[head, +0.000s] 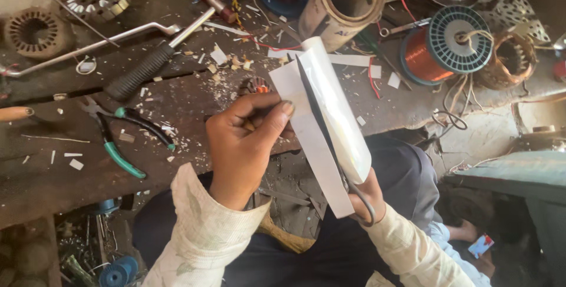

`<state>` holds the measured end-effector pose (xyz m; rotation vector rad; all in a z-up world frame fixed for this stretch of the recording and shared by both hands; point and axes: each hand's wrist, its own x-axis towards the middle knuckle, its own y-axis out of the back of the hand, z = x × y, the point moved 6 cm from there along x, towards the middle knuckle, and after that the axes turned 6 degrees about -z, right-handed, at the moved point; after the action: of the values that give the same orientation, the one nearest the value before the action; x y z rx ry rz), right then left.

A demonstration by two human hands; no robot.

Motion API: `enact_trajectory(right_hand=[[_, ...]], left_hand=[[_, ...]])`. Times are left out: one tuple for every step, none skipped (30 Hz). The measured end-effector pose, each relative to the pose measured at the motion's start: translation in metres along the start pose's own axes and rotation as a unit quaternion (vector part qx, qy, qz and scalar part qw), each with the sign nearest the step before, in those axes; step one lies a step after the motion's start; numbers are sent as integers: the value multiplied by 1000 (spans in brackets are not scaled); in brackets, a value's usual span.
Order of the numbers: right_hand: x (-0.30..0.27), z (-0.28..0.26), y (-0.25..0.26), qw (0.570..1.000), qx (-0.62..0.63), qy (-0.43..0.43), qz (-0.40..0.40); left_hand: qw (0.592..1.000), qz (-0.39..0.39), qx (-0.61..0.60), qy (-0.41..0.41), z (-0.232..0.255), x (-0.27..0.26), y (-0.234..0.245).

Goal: The person cuts small rectangular pieces from a white insulating sheet using scissors and inserts them into the slots of a copper-wound motor stator. The person repeats this process, cutting and placing multiple insulating pieces into the stator slots.

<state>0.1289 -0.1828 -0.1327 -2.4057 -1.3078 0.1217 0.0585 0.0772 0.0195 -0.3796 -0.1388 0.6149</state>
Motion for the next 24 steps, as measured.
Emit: enact_trajectory(right_hand=[[6, -6, -1, 999, -38, 4, -3], [14, -11, -4, 997, -76, 9, -7], [23, -15, -7, 998, -63, 1, -17], [33, -20, -10, 998, -50, -5, -29], [44, -25, -14, 998, -37, -12, -40], [56, -28, -17, 998, -42, -17, -38], [67, -31, -20, 998, -46, -22, -36], [78, -33, -23, 998, -50, -27, -34], [92, -36, -25, 996, -75, -21, -45], [105, -38, -27, 993, -100, -15, -55], [115, -39, -31, 990, -124, -8, -66], [122, -37, -34, 990, -118, -21, -70], [129, -35, -37, 990, -113, -33, -75], [134, -34, -39, 990, -109, -45, -76], [137, -34, -39, 990, -106, -68, -66], [137, -36, -40, 989, -104, -90, -54], [138, -39, -40, 988, -102, -112, -43], [140, -42, -43, 987, -99, -118, -46], [144, -46, -45, 986, -96, -124, -50], [146, -49, -46, 986, -93, -131, -52], [148, -49, -49, 987, -66, -139, -52], [150, -47, -51, 987, -40, -147, -51], [149, -46, -53, 987, -13, -154, -50], [150, -47, -51, 987, -33, -153, -39]], left_hand=[[1000, 2, 5, -1, 2, 3, 2], [1000, 5, 10, -2, 4, 6, 5], [1000, 10, -3, 2, 6, 9, 7], [1000, 15, -16, 4, 8, 14, 9], [999, 20, -29, 6, 10, 20, 12], [999, 24, -23, 0, 13, 26, 17], [999, 28, -18, -5, 17, 32, 22], [999, 32, -12, -10, 19, 38, 27], [999, 41, -21, -12, 20, 44, 32], [998, 51, -30, -13, 20, 50, 37], [997, 61, -39, -13, 19, 53, 42], [997, 67, -45, -18, 19, 56, 47], [996, 74, -51, -23, 18, 58, 51], [995, 78, -57, -27, 17, 61, 55], [995, 79, -55, -18, 15, 62, 57], [995, 79, -53, -9, 13, 62, 57], [996, 78, -52, 0, 11, 61, 57], [997, 67, -48, 5, 9, 60, 55], [997, 55, -45, 9, 7, 59, 52], [998, 42, -42, 15, 4, 59, 50], [998, 47, -39, 4, 4, 59, 50], [998, 50, -36, -9, 4, 59, 51], [998, 54, -34, -21, 5, 58, 52], [997, 63, -31, -24, 4, 58, 54]])
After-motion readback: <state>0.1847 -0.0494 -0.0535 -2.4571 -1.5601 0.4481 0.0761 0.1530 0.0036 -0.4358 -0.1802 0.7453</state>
